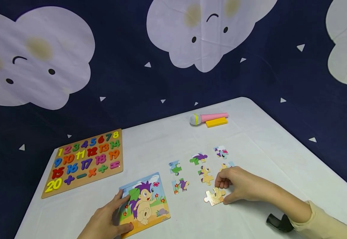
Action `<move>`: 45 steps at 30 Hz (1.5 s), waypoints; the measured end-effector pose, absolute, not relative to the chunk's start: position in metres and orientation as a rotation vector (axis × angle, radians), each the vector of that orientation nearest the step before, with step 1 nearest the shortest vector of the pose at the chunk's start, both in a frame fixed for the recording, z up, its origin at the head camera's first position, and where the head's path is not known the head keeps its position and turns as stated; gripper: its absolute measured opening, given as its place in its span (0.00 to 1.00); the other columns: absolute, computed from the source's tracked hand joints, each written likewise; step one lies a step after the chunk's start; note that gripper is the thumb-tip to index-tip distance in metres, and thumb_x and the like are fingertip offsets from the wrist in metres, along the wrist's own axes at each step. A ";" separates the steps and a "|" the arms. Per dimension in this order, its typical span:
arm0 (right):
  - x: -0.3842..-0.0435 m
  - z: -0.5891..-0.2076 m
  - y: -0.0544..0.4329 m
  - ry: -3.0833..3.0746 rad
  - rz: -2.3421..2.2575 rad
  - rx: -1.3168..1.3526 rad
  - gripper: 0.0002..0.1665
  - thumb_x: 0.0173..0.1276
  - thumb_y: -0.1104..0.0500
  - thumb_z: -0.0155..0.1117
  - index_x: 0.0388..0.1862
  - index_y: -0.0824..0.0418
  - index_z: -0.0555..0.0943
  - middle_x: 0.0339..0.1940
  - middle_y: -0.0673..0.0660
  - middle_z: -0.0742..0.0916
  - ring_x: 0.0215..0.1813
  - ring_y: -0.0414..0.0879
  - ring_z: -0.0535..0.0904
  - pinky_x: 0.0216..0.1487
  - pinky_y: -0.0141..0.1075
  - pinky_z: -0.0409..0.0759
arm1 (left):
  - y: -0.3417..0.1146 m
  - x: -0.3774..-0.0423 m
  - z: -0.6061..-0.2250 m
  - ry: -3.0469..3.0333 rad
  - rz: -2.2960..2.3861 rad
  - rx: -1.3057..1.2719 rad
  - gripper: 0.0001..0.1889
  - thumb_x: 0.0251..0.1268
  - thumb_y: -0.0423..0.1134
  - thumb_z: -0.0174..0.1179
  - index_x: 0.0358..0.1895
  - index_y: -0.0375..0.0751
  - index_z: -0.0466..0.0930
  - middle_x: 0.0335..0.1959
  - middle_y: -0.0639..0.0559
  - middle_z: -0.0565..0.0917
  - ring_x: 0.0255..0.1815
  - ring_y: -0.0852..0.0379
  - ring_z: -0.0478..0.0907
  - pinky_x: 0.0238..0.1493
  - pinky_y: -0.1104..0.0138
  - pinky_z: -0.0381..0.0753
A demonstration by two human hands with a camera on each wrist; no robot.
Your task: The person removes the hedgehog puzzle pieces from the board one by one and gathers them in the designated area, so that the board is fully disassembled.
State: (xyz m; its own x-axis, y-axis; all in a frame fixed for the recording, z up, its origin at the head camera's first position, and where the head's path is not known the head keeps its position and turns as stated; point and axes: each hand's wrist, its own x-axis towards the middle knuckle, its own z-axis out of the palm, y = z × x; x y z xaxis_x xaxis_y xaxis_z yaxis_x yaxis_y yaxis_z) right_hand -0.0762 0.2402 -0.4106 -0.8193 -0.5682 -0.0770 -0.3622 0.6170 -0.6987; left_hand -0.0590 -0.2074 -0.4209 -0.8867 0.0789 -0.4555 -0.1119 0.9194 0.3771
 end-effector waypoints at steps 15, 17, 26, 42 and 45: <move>-0.080 -0.406 0.240 2.546 -0.951 -0.771 0.22 0.53 0.56 0.89 0.42 0.50 0.84 0.34 0.40 0.83 0.39 0.31 0.77 0.42 0.29 0.83 | -0.207 -0.058 -0.419 2.613 0.556 -0.026 0.51 0.43 0.54 0.87 0.76 0.47 0.77 0.86 0.35 0.62 0.83 0.24 0.60 0.73 0.30 0.71; -0.080 -0.406 0.240 2.549 -0.949 -0.769 0.21 0.54 0.56 0.89 0.42 0.50 0.85 0.34 0.40 0.83 0.39 0.31 0.77 0.42 0.29 0.83 | -0.207 -0.059 -0.419 2.611 0.561 -0.032 0.51 0.43 0.54 0.87 0.76 0.47 0.77 0.86 0.35 0.62 0.83 0.24 0.60 0.73 0.31 0.71; -0.082 -0.401 0.229 2.573 -0.994 -0.787 0.15 0.60 0.54 0.86 0.41 0.48 0.86 0.34 0.41 0.85 0.39 0.33 0.78 0.42 0.29 0.83 | -0.210 -0.059 -0.417 2.606 0.555 -0.018 0.52 0.41 0.55 0.88 0.76 0.51 0.78 0.86 0.37 0.63 0.83 0.24 0.61 0.72 0.32 0.75; -0.098 -0.374 0.128 2.479 -0.893 -0.988 0.13 0.67 0.54 0.82 0.46 0.55 0.88 0.37 0.45 0.89 0.40 0.37 0.82 0.45 0.25 0.83 | -0.217 -0.061 -0.412 2.618 0.600 -0.004 0.54 0.34 0.50 0.91 0.76 0.61 0.78 0.86 0.45 0.66 0.82 0.26 0.64 0.70 0.38 0.81; -0.100 -0.375 0.109 2.472 -0.855 -1.027 0.15 0.67 0.54 0.82 0.48 0.56 0.88 0.38 0.46 0.89 0.40 0.36 0.82 0.46 0.24 0.82 | -0.218 -0.060 -0.413 2.628 0.608 0.008 0.55 0.34 0.50 0.91 0.77 0.59 0.77 0.86 0.44 0.65 0.83 0.27 0.63 0.71 0.38 0.79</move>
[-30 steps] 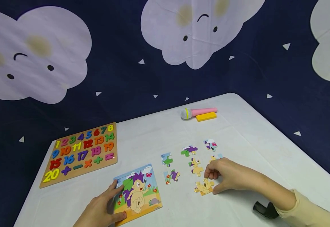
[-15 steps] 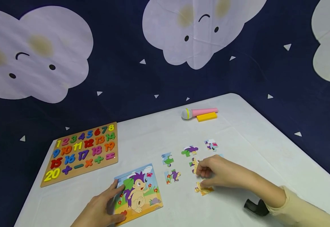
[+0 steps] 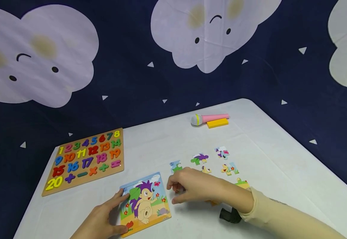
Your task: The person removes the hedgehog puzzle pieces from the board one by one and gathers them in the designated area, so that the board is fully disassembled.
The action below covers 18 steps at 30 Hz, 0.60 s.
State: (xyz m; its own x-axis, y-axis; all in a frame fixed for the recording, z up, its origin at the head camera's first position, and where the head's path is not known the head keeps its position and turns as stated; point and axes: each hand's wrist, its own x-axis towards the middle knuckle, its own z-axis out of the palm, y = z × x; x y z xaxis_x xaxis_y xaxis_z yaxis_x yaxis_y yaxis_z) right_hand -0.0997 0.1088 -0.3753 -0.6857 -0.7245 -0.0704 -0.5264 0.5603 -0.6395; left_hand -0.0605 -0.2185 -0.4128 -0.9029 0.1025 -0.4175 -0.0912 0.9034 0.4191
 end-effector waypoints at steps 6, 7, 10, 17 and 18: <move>-0.100 -0.379 0.076 2.491 -0.713 -1.084 0.23 0.66 0.50 0.82 0.57 0.55 0.88 0.37 0.45 0.86 0.38 0.32 0.75 0.46 0.24 0.78 | -0.223 -0.061 -0.416 2.636 0.577 0.016 0.60 0.33 0.53 0.91 0.80 0.53 0.73 0.88 0.40 0.59 0.85 0.27 0.57 0.75 0.33 0.72; -0.100 -0.380 0.072 2.491 -0.695 -1.101 0.24 0.66 0.50 0.82 0.58 0.55 0.88 0.37 0.45 0.86 0.38 0.32 0.74 0.45 0.24 0.77 | -0.224 -0.061 -0.417 2.635 0.567 0.016 0.61 0.33 0.54 0.91 0.80 0.52 0.72 0.88 0.39 0.58 0.85 0.26 0.56 0.74 0.32 0.72; -0.100 -0.384 0.058 2.488 -0.654 -1.146 0.26 0.67 0.48 0.82 0.61 0.55 0.88 0.39 0.45 0.86 0.38 0.32 0.72 0.45 0.23 0.76 | -0.227 -0.061 -0.419 2.628 0.546 0.014 0.63 0.34 0.58 0.89 0.82 0.52 0.69 0.88 0.38 0.57 0.86 0.25 0.53 0.74 0.29 0.69; -0.099 -0.391 0.034 2.478 -0.582 -1.179 0.28 0.66 0.44 0.81 0.62 0.53 0.88 0.48 0.43 0.88 0.44 0.30 0.77 0.53 0.22 0.80 | -0.232 -0.060 -0.420 2.628 0.504 0.034 0.68 0.36 0.63 0.87 0.86 0.50 0.61 0.88 0.37 0.57 0.85 0.22 0.54 0.69 0.22 0.68; -0.099 -0.392 0.031 2.476 -0.574 -1.184 0.29 0.66 0.44 0.81 0.62 0.53 0.88 0.50 0.43 0.89 0.46 0.30 0.78 0.56 0.23 0.81 | -0.232 -0.060 -0.420 2.624 0.504 0.020 0.68 0.35 0.64 0.87 0.86 0.51 0.61 0.88 0.37 0.57 0.85 0.22 0.54 0.69 0.22 0.68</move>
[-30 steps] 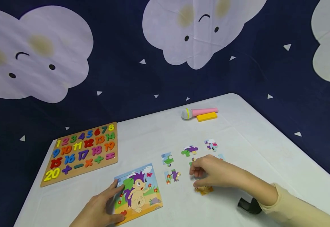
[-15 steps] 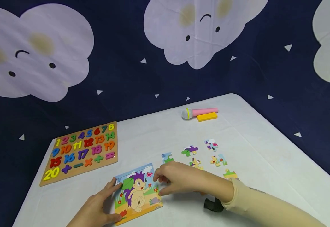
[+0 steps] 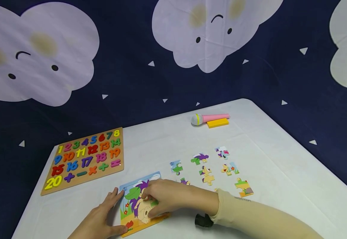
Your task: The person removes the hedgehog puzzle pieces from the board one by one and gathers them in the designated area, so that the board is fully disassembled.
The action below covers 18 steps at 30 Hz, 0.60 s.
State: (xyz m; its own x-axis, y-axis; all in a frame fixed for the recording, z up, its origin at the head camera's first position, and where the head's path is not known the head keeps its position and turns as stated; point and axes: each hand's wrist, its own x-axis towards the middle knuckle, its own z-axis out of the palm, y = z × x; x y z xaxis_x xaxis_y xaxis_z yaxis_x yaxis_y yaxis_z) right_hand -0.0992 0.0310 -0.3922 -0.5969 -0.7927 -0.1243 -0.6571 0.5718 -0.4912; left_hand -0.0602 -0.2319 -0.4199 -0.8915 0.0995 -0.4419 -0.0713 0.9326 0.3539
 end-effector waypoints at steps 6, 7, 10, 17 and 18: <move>-0.097 -0.397 0.019 2.454 -0.524 -1.226 0.31 0.67 0.41 0.79 0.65 0.53 0.87 0.62 0.44 0.90 0.65 0.35 0.82 0.73 0.30 0.79 | -0.232 -0.061 -0.420 2.608 0.499 0.000 0.68 0.35 0.66 0.86 0.86 0.52 0.61 0.88 0.38 0.57 0.85 0.22 0.53 0.69 0.21 0.67; -0.097 -0.397 0.018 2.453 -0.520 -1.229 0.32 0.67 0.41 0.80 0.65 0.53 0.87 0.63 0.44 0.90 0.66 0.35 0.82 0.73 0.30 0.79 | -0.232 -0.062 -0.420 2.606 0.499 0.004 0.68 0.35 0.67 0.86 0.86 0.51 0.61 0.88 0.37 0.57 0.85 0.22 0.53 0.69 0.20 0.66; -0.097 -0.399 0.014 2.453 -0.528 -1.216 0.32 0.66 0.41 0.80 0.65 0.52 0.87 0.62 0.44 0.89 0.64 0.33 0.82 0.71 0.29 0.80 | -0.233 -0.062 -0.419 2.595 0.506 -0.005 0.69 0.35 0.68 0.85 0.86 0.52 0.61 0.88 0.38 0.57 0.85 0.23 0.53 0.69 0.21 0.66; -0.098 -0.402 0.008 2.453 -0.491 -1.217 0.32 0.65 0.40 0.81 0.65 0.50 0.87 0.56 0.42 0.88 0.54 0.30 0.80 0.63 0.24 0.81 | -0.236 -0.061 -0.418 2.601 0.502 0.032 0.67 0.36 0.68 0.85 0.86 0.53 0.62 0.88 0.38 0.57 0.85 0.23 0.53 0.69 0.21 0.67; -0.098 -0.402 0.007 2.452 -0.488 -1.219 0.33 0.65 0.40 0.81 0.65 0.50 0.88 0.55 0.42 0.88 0.53 0.30 0.80 0.63 0.24 0.81 | -0.236 -0.061 -0.418 2.602 0.501 0.034 0.67 0.36 0.67 0.85 0.86 0.54 0.62 0.88 0.39 0.57 0.85 0.23 0.53 0.68 0.21 0.68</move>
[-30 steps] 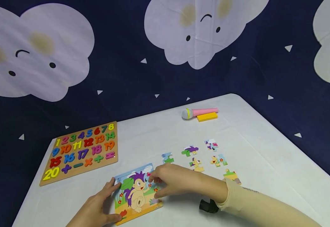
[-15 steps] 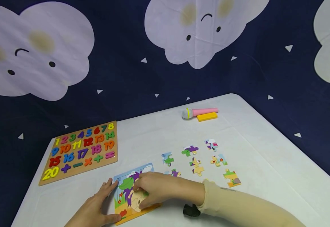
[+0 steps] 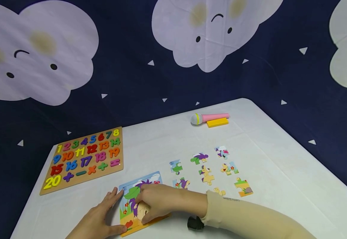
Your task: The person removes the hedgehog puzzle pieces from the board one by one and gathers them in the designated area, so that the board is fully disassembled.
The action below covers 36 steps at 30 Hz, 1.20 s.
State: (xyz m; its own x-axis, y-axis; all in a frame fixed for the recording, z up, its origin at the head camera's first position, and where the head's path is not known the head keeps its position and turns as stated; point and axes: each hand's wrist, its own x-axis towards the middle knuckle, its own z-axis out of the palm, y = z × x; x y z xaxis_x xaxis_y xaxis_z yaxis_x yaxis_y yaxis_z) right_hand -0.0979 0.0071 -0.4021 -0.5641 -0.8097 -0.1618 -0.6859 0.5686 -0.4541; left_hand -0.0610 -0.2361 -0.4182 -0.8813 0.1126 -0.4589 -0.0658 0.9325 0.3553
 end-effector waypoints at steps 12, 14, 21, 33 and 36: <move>-0.096 -0.406 0.004 2.465 -0.469 -1.276 0.31 0.64 0.39 0.82 0.65 0.45 0.88 0.50 0.40 0.87 0.46 0.28 0.74 0.54 0.20 0.77 | -0.237 -0.062 -0.419 2.611 0.515 0.062 0.66 0.36 0.67 0.85 0.85 0.54 0.64 0.88 0.39 0.56 0.86 0.24 0.51 0.70 0.20 0.64; -0.096 -0.407 0.004 2.460 -0.479 -1.288 0.30 0.64 0.40 0.82 0.64 0.45 0.89 0.49 0.40 0.87 0.45 0.28 0.74 0.53 0.20 0.76 | -0.237 -0.062 -0.419 2.607 0.510 0.054 0.66 0.36 0.66 0.85 0.85 0.53 0.64 0.88 0.39 0.57 0.86 0.24 0.52 0.69 0.21 0.66; -0.093 -0.409 0.003 2.434 -0.529 -1.326 0.26 0.65 0.43 0.82 0.61 0.44 0.90 0.48 0.39 0.89 0.45 0.27 0.74 0.52 0.19 0.75 | -0.237 -0.061 -0.420 2.607 0.492 0.041 0.66 0.36 0.67 0.85 0.84 0.51 0.65 0.87 0.37 0.58 0.85 0.22 0.53 0.67 0.22 0.70; -0.090 -0.410 0.000 2.473 -0.520 -1.314 0.26 0.61 0.42 0.85 0.56 0.46 0.90 0.47 0.40 0.85 0.45 0.28 0.72 0.53 0.18 0.75 | -0.235 -0.062 -0.419 2.621 0.500 0.034 0.66 0.35 0.66 0.86 0.84 0.51 0.66 0.87 0.38 0.58 0.85 0.24 0.53 0.69 0.21 0.67; -0.089 -0.410 -0.002 2.488 -0.528 -1.284 0.26 0.59 0.43 0.87 0.55 0.46 0.90 0.46 0.39 0.84 0.44 0.27 0.72 0.54 0.19 0.76 | -0.234 -0.062 -0.419 2.621 0.502 0.017 0.65 0.35 0.65 0.87 0.84 0.51 0.65 0.87 0.38 0.58 0.86 0.24 0.53 0.68 0.21 0.67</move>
